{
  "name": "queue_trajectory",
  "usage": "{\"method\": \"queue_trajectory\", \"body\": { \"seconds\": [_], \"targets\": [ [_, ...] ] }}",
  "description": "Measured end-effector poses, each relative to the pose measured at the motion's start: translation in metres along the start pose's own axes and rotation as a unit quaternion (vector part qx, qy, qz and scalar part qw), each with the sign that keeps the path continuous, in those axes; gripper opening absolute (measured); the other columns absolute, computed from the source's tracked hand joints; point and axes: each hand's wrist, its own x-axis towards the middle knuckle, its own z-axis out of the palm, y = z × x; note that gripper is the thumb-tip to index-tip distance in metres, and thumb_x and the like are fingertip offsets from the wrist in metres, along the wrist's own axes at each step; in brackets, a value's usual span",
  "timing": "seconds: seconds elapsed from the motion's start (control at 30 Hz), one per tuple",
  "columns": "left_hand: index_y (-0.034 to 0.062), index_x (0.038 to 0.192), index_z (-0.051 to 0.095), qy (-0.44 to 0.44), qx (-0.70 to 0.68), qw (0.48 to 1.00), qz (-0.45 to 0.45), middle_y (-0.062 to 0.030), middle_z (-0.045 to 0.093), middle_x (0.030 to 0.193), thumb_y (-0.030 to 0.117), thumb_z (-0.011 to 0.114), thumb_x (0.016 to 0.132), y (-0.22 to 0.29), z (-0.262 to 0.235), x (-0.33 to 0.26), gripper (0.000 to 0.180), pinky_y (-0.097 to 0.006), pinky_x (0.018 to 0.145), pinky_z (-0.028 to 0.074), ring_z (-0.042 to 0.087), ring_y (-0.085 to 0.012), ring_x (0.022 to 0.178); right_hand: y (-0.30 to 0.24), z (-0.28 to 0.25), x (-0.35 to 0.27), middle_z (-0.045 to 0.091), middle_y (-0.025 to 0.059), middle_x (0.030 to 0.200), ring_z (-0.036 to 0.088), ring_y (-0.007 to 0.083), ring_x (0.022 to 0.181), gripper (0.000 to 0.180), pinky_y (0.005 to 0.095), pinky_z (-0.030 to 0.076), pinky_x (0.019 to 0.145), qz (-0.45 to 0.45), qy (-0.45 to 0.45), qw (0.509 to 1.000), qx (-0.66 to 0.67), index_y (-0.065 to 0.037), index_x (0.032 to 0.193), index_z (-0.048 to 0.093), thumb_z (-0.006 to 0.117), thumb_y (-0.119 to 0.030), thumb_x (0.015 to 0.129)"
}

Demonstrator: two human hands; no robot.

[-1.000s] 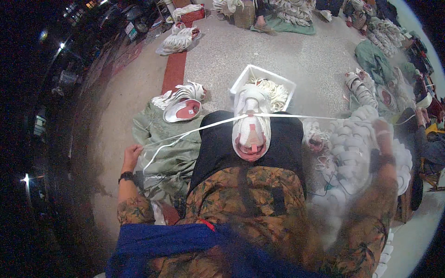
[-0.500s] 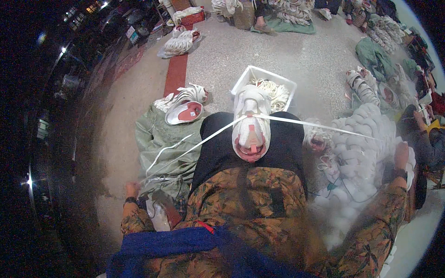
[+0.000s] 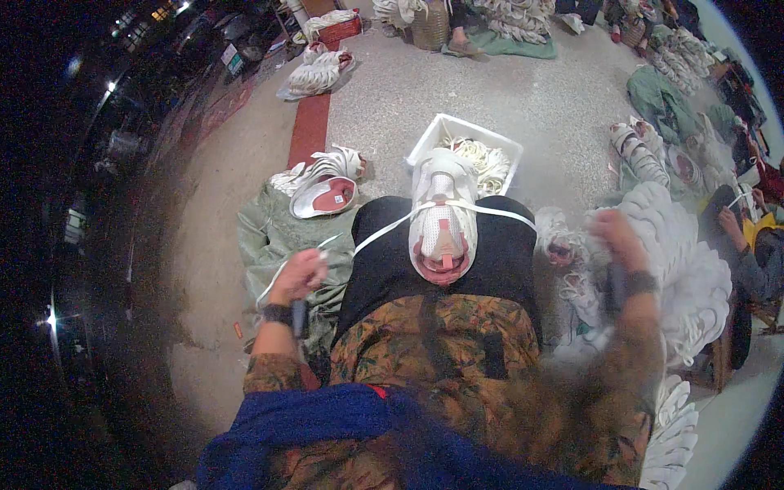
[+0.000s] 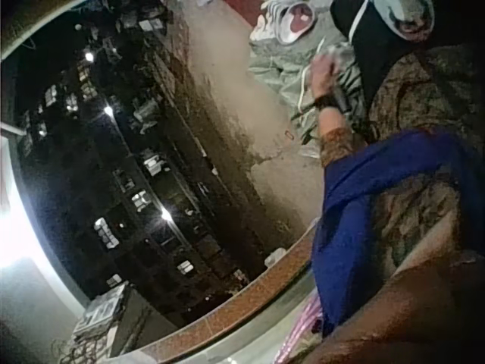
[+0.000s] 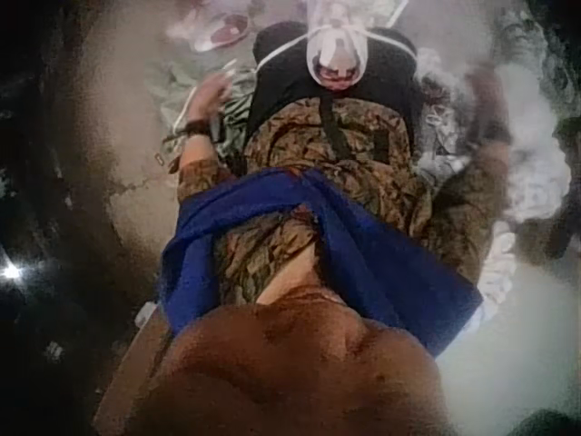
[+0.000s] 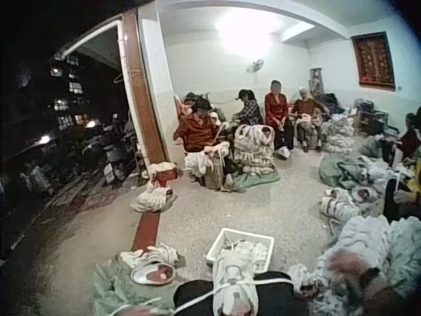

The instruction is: Lacing and tying a white shoe in a factory setting.

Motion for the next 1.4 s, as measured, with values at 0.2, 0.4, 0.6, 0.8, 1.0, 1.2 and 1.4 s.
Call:
{"method": "queue_trajectory", "body": {
  "seconds": [0.2, 0.4, 0.6, 0.8, 1.0, 1.2, 1.4],
  "targets": [
    [0.0051, 0.082, 0.057, -0.268, 0.128, 0.954, -0.034, -0.0052, 0.064, 0.073, 0.013, 0.057, 0.088, 0.064, 0.129, 0.074, 0.01, -0.018, 0.048, 0.042, 0.059, -0.0089, 0.058, -0.141, 0.174, 0.033, 0.054, -0.0018, 0.062, 0.051, 0.0079, 0.06, 0.018, 0.0279, 0.043, 0.058, -0.167, -0.146, 0.972, 0.072, -0.001, 0.066, 0.058, 0.065, -0.012, 0.078],
    [0.0084, 0.079, 0.059, -0.093, 0.057, 0.991, 0.08, 0.0032, 0.059, 0.074, 0.012, 0.062, 0.085, 0.055, 0.145, 0.134, 0.008, -0.019, 0.057, 0.042, 0.052, -0.005, 0.062, -0.15, 0.231, 0.063, 0.05, -0.0058, 0.062, 0.042, 0.004, 0.058, 0.016, 0.0235, 0.035, 0.052, -0.186, 0.024, 0.945, 0.269, -0.003, 0.063, 0.057, 0.066, -0.007, 0.077],
    [0.0068, 0.081, 0.06, -0.09, 0.024, 0.986, 0.141, 0.0053, 0.056, 0.078, 0.011, 0.061, 0.085, 0.041, 0.141, 0.135, 0.006, -0.02, 0.067, 0.04, 0.049, -0.0049, 0.07, -0.143, 0.247, 0.067, 0.046, -0.0059, 0.062, 0.04, 0.0049, 0.058, 0.017, 0.0223, 0.033, 0.052, -0.138, 0.054, 0.944, 0.294, -0.004, 0.064, 0.056, 0.068, -0.006, 0.074],
    [0.0058, 0.08, 0.06, -0.085, 0.051, 0.985, 0.141, 0.0049, 0.057, 0.079, 0.01, 0.061, 0.085, 0.042, 0.139, 0.133, 0.007, -0.021, 0.068, 0.04, 0.048, -0.0053, 0.071, -0.151, 0.249, 0.065, 0.046, -0.0021, 0.062, 0.043, 0.007, 0.06, 0.018, 0.0242, 0.036, 0.056, -0.26, 0.142, 0.947, 0.121, -0.003, 0.066, 0.051, 0.065, -0.004, 0.077],
    [0.006, 0.079, 0.06, -0.076, 0.062, 0.982, 0.162, 0.0049, 0.056, 0.077, 0.011, 0.062, 0.084, 0.04, 0.142, 0.13, 0.007, -0.02, 0.066, 0.04, 0.048, -0.0045, 0.07, -0.171, 0.243, 0.059, 0.051, 0.0135, 0.066, 0.047, 0.0245, 0.059, 0.011, 0.0355, 0.041, 0.058, -0.371, 0.149, 0.89, -0.22, -0.002, 0.073, 0.052, 0.062, -0.006, 0.075],
    [0.0059, 0.073, 0.058, -0.032, 0.139, 0.973, 0.179, 0.006, 0.054, 0.073, 0.009, 0.063, 0.082, 0.035, 0.141, 0.134, 0.01, -0.02, 0.064, 0.039, 0.047, -0.0043, 0.067, -0.175, 0.238, 0.076, 0.058, 0.0189, 0.067, 0.058, 0.0374, 0.066, 0.015, 0.0439, 0.046, 0.062, -0.13, -0.001, 0.991, -0.036, -0.001, 0.07, 0.055, 0.064, -0.013, 0.073],
    [0.0059, 0.074, 0.059, -0.03, 0.11, 0.969, 0.217, 0.0065, 0.053, 0.07, 0.009, 0.063, 0.082, 0.032, 0.147, 0.129, 0.009, -0.019, 0.06, 0.038, 0.045, -0.0039, 0.064, -0.185, 0.255, 0.047, 0.059, 0.019, 0.066, 0.061, 0.0369, 0.07, 0.023, 0.0451, 0.048, 0.065, -0.221, 0.219, 0.94, -0.139, -0.001, 0.072, 0.059, 0.07, -0.021, 0.073]
  ]
}}
